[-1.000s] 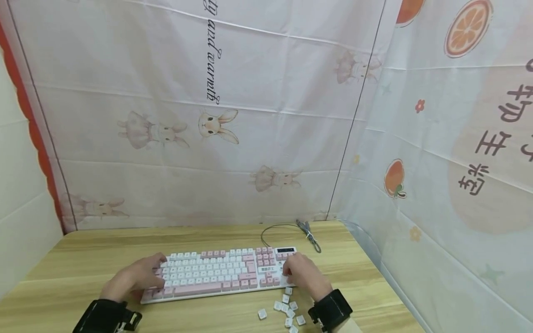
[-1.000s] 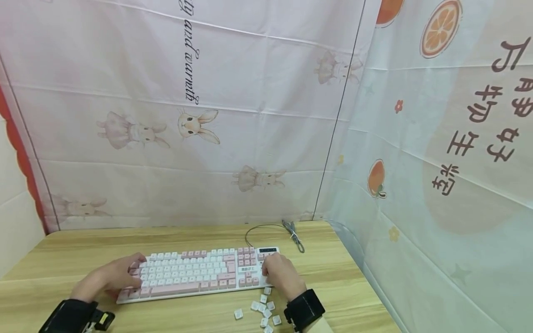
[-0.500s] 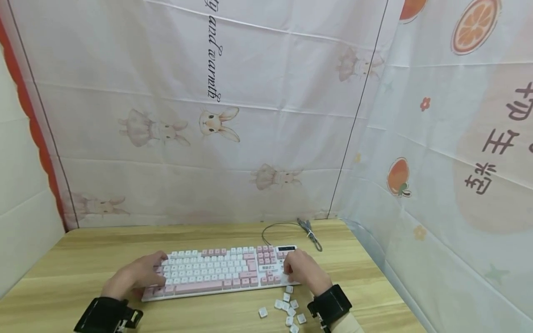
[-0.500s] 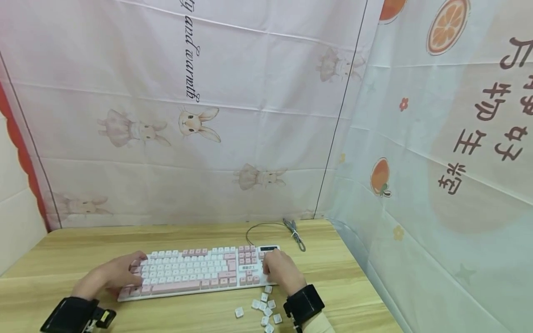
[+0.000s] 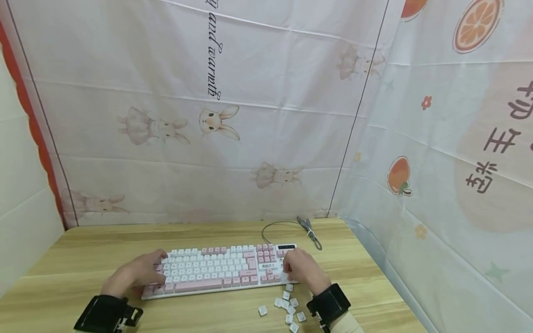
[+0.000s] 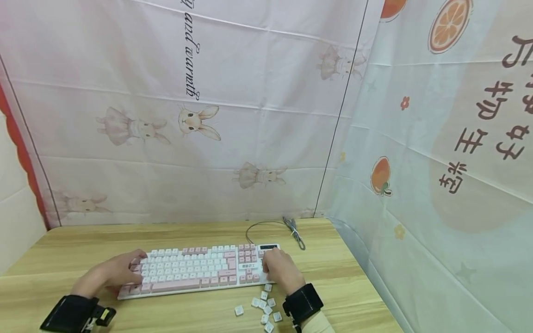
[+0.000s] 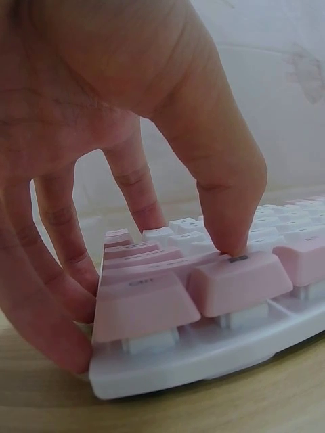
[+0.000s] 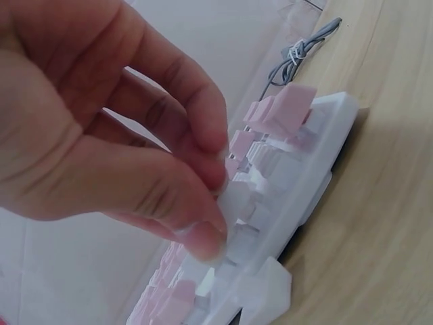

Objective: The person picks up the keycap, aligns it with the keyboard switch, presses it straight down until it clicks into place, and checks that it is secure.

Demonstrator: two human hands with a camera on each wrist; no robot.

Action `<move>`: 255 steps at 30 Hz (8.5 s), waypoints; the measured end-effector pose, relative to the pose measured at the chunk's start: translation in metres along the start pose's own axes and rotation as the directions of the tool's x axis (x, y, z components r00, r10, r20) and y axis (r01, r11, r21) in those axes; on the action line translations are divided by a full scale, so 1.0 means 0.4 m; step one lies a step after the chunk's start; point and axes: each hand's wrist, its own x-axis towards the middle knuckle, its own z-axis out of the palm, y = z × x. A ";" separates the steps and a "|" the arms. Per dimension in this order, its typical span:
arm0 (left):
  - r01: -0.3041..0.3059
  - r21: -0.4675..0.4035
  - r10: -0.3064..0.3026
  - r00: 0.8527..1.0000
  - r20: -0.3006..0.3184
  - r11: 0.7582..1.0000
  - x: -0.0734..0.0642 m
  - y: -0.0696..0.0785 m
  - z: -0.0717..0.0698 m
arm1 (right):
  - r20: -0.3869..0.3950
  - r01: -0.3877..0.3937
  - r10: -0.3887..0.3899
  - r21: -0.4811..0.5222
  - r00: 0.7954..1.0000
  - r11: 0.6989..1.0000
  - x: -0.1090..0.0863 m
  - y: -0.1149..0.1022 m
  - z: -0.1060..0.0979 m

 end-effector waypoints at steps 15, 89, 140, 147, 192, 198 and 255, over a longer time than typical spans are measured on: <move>-0.014 0.005 0.014 1.000 0.005 1.000 0.001 -0.003 -0.001 | -0.006 0.018 -0.019 -0.043 1.000 0.999 0.005 0.003 0.002; -0.024 0.000 0.024 0.999 0.036 1.000 0.000 -0.005 -0.015 | -0.006 0.104 -0.104 -0.056 0.995 0.993 0.006 0.025 0.031; -0.009 0.016 0.009 1.000 0.026 1.000 0.003 0.001 -0.010 | 0.206 0.198 -0.219 0.119 0.954 0.973 -0.032 -0.157 -0.027; -0.015 0.013 0.015 1.000 0.021 1.000 0.001 0.001 -0.011 | 0.231 0.214 -0.232 0.100 0.945 0.972 -0.037 -0.183 -0.009; 0.008 -0.010 -0.008 0.999 0.039 1.000 0.001 0.001 -0.010 | 0.269 0.239 -0.263 0.120 0.926 0.964 -0.032 -0.170 0.012; -0.003 0.003 0.003 1.000 0.031 1.000 0.001 0.000 -0.011 | 0.262 0.240 -0.264 0.121 0.928 0.963 -0.030 -0.170 0.007; 0.025 -0.063 -0.022 0.999 0.047 0.998 -0.002 -0.001 -0.009 | 0.115 0.287 -0.309 0.178 0.944 0.941 -0.022 -0.140 -0.008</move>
